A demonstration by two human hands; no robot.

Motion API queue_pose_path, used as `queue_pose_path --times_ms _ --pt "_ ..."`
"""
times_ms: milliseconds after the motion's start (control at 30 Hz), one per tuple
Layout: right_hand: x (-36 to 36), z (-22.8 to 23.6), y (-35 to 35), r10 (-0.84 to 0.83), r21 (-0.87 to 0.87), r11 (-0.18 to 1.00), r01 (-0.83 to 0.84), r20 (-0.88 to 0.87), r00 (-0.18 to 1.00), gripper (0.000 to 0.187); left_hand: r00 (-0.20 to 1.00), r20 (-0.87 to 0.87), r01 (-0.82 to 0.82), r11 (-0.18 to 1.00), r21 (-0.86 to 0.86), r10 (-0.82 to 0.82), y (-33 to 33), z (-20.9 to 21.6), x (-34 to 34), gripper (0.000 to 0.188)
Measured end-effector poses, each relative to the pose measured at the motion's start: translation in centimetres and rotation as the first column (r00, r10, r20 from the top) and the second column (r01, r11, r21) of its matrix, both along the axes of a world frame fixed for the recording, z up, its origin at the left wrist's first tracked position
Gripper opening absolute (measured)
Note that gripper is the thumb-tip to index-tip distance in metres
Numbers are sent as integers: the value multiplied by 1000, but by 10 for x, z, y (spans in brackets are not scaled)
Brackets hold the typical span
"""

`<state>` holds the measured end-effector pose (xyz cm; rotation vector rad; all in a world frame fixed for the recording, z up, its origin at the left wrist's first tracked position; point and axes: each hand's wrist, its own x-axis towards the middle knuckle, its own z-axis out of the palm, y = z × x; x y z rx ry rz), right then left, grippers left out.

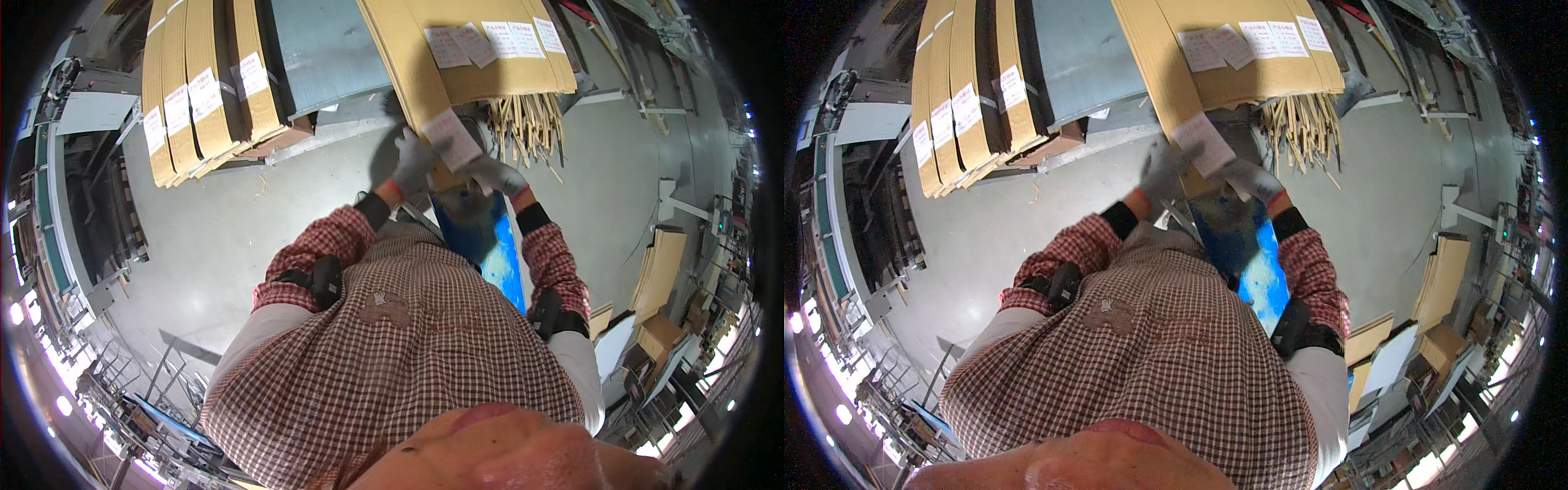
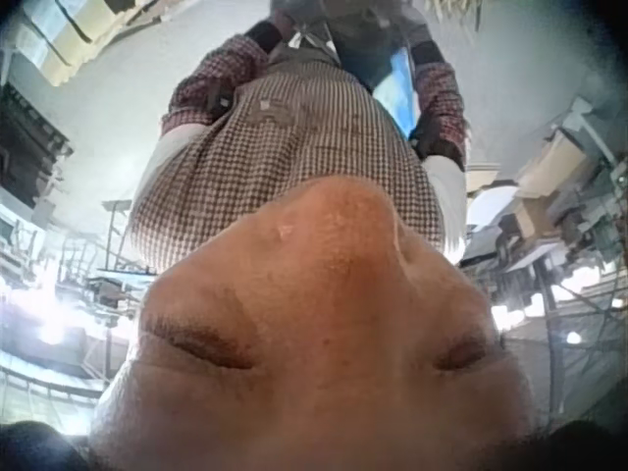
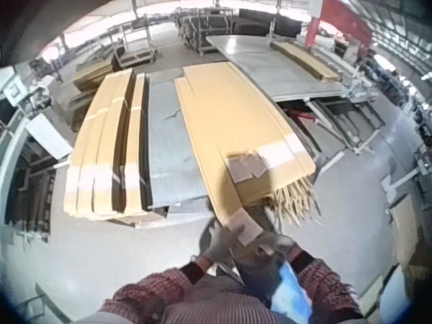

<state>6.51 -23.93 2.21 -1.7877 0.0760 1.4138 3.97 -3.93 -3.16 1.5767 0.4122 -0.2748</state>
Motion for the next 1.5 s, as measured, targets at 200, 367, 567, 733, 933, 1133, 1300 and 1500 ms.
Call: queue_pose_path --times_ms 200,367,567,733,933,1133,1300,1500 --pt "-63 36 -15 -50 -96 995 40 -106 993 32 922 -362 184 979 90 -140 -42 55 -78 106" --pt "-57 9 -27 105 -220 965 -141 -164 981 26 895 -289 400 900 176 -341 -30 -7 -69 93" --pt "-34 59 -32 234 -90 970 -224 113 966 42 966 97 259 933 -249 -241 12 -6 -29 64" --pt "-30 132 -47 -61 15 998 59 227 972 45 901 226 354 929 109 -370 58 81 -26 78" --pt "-40 167 53 279 237 741 -628 742 610 28 768 109 639 767 -59 -631 63 161 -65 84" --pt "-25 70 48 594 -196 554 -809 774 219 37 875 157 481 861 -166 -459 73 147 -63 78" --pt "-20 172 69 544 -105 762 -639 639 543 33 863 190 488 870 -67 -469 55 157 -49 80" --pt "-20 137 63 357 40 738 -673 824 440 38 880 71 470 840 -273 -469 57 142 -42 64"
